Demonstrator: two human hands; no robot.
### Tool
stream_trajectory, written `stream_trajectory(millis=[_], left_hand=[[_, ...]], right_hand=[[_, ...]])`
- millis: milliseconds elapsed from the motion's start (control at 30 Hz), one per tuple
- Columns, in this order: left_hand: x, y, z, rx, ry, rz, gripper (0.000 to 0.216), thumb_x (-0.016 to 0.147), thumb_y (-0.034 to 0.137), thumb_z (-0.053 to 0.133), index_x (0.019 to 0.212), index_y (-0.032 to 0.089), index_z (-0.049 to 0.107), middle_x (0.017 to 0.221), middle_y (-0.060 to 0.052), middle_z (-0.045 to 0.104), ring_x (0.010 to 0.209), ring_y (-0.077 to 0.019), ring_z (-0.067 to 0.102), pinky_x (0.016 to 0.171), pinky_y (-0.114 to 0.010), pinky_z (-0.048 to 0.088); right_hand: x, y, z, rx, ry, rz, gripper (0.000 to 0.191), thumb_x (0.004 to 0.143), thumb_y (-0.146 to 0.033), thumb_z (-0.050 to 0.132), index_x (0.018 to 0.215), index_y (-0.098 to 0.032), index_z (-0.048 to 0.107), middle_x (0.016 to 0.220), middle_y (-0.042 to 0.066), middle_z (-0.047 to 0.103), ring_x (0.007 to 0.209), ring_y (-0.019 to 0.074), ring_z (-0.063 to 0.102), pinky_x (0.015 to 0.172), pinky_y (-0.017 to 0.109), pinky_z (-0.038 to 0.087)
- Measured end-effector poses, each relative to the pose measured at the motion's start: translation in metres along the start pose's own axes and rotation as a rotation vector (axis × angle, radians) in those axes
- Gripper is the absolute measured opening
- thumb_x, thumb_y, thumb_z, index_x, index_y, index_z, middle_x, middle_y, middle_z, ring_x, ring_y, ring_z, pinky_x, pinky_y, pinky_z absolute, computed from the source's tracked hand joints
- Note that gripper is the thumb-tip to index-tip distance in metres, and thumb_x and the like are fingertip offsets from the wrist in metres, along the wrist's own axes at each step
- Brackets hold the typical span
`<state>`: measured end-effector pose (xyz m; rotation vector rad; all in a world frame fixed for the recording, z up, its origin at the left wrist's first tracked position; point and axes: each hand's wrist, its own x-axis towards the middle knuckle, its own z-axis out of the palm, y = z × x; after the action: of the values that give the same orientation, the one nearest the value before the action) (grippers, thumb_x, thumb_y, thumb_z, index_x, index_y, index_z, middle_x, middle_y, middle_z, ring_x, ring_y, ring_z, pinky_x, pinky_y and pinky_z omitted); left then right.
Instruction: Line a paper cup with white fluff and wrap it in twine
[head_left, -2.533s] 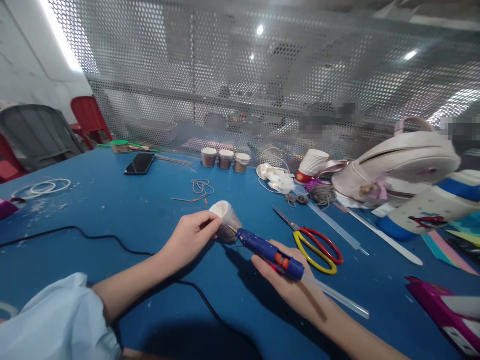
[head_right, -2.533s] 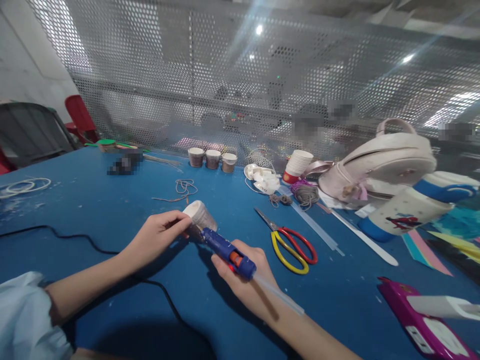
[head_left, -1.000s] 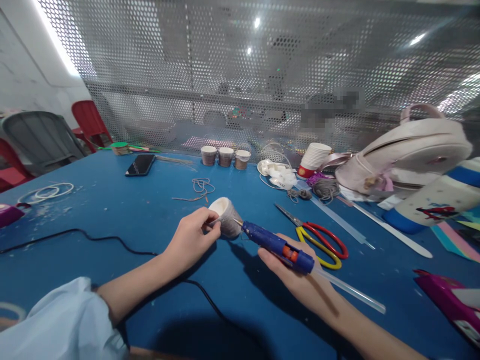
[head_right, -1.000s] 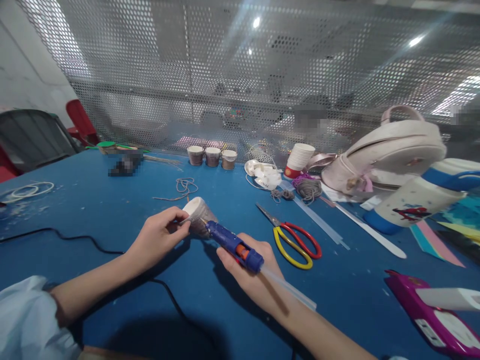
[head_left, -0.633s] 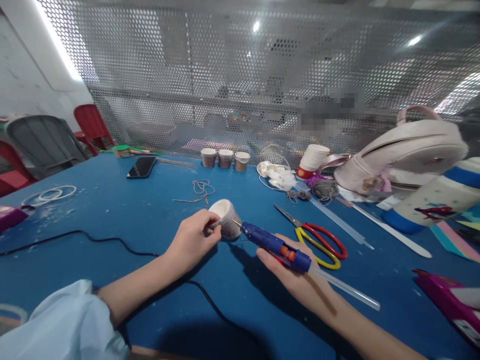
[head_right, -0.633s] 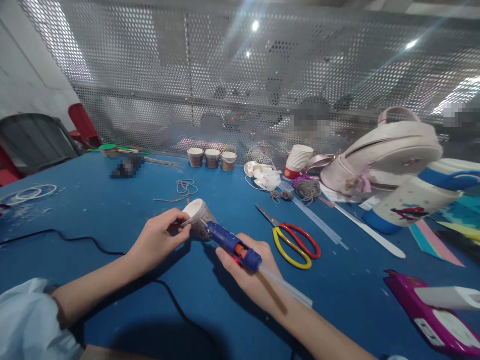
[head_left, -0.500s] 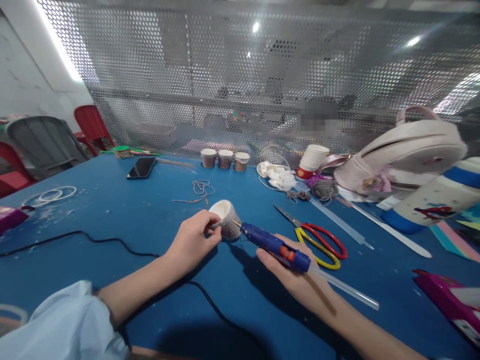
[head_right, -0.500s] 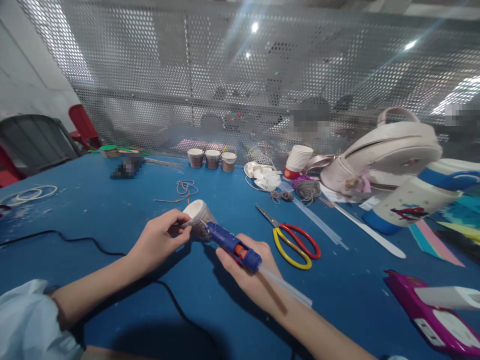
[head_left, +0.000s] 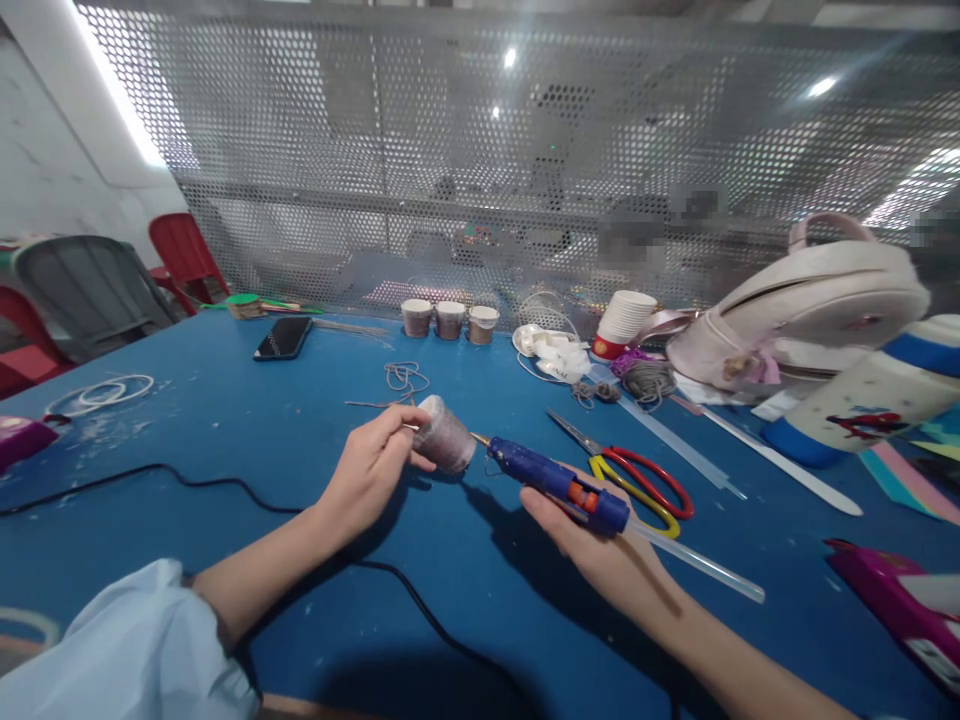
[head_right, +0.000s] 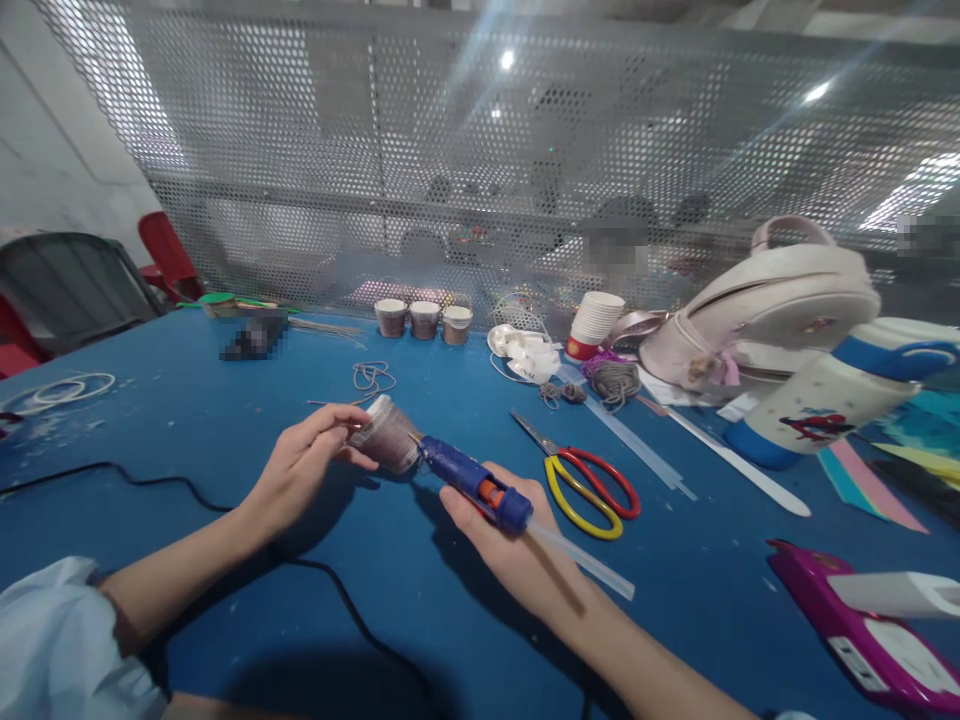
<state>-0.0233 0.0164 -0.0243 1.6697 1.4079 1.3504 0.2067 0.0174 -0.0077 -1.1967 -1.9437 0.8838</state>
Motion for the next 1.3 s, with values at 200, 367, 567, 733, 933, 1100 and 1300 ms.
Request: stream_trajectory(millis=[200,367,567,733,933,1100,1300], left_hand=[[-0.002,0.003,-0.009,0.293,0.054,0.137,0.024,0.089,0.027,0.034,0.077,0.019,0.053,0.062,0.002,0.059,0.054,-0.0136,0.061,0.056,-0.025,0.045],[-0.006,0.01,-0.013,0.493,0.074,0.262,0.028,0.088,0.028,0.03,0.07,0.021,0.05,0.058,0.001,0.058,0.049,-0.0125,0.053,0.052,-0.024,0.04],[-0.001,0.005,-0.015,0.607,0.039,0.304,0.028,0.086,0.028,0.029,0.065,0.022,0.047,0.055,0.002,0.054,0.048,-0.0129,0.05,0.052,-0.024,0.037],[0.003,0.0,-0.013,0.615,-0.007,0.333,0.029,0.088,0.028,0.032,0.062,0.022,0.044,0.053,0.003,0.049,0.047,-0.0117,0.047,0.051,-0.022,0.036],[0.003,0.003,-0.01,0.535,0.012,0.436,0.024,0.091,0.023,0.038,0.082,0.018,0.059,0.079,-0.005,0.067,0.074,-0.0145,0.061,0.071,-0.025,0.048],[0.007,0.008,-0.022,0.559,0.191,0.468,0.021,0.089,0.022,0.044,0.083,0.017,0.063,0.09,-0.009,0.068,0.09,-0.0186,0.062,0.078,-0.029,0.049],[0.023,0.005,-0.048,0.578,0.348,0.194,0.015,0.082,0.025,0.051,0.074,0.018,0.062,0.08,-0.002,0.067,0.072,-0.0146,0.059,0.068,-0.025,0.045]], right_hand=[[-0.002,-0.004,-0.001,-0.012,0.014,0.013,0.035,0.082,-0.051,0.054,0.065,-0.021,0.049,0.048,-0.005,0.04,0.043,0.0107,0.038,0.04,0.024,0.03],[-0.003,-0.008,0.001,0.005,0.022,0.063,0.036,0.083,-0.051,0.053,0.064,-0.022,0.046,0.048,-0.006,0.039,0.043,0.0105,0.038,0.041,0.025,0.029],[-0.003,-0.008,0.0,0.036,0.01,0.049,0.038,0.083,-0.051,0.054,0.06,-0.022,0.045,0.045,-0.006,0.039,0.042,0.0104,0.038,0.041,0.025,0.029],[-0.002,-0.011,0.0,0.066,-0.003,0.028,0.037,0.082,-0.049,0.054,0.058,-0.022,0.045,0.044,-0.006,0.041,0.042,0.0105,0.039,0.041,0.025,0.03],[0.002,-0.006,0.001,0.121,-0.051,0.038,0.04,0.082,-0.05,0.053,0.054,-0.022,0.045,0.043,-0.006,0.04,0.042,0.0108,0.04,0.043,0.025,0.033],[0.004,0.004,0.001,0.101,-0.053,0.092,0.043,0.083,-0.054,0.052,0.054,-0.021,0.047,0.041,-0.006,0.04,0.041,0.011,0.041,0.042,0.024,0.032],[0.001,0.003,0.002,0.126,-0.07,0.136,0.047,0.081,-0.056,0.054,0.052,-0.021,0.043,0.045,-0.005,0.04,0.043,0.0102,0.039,0.044,0.024,0.031]])
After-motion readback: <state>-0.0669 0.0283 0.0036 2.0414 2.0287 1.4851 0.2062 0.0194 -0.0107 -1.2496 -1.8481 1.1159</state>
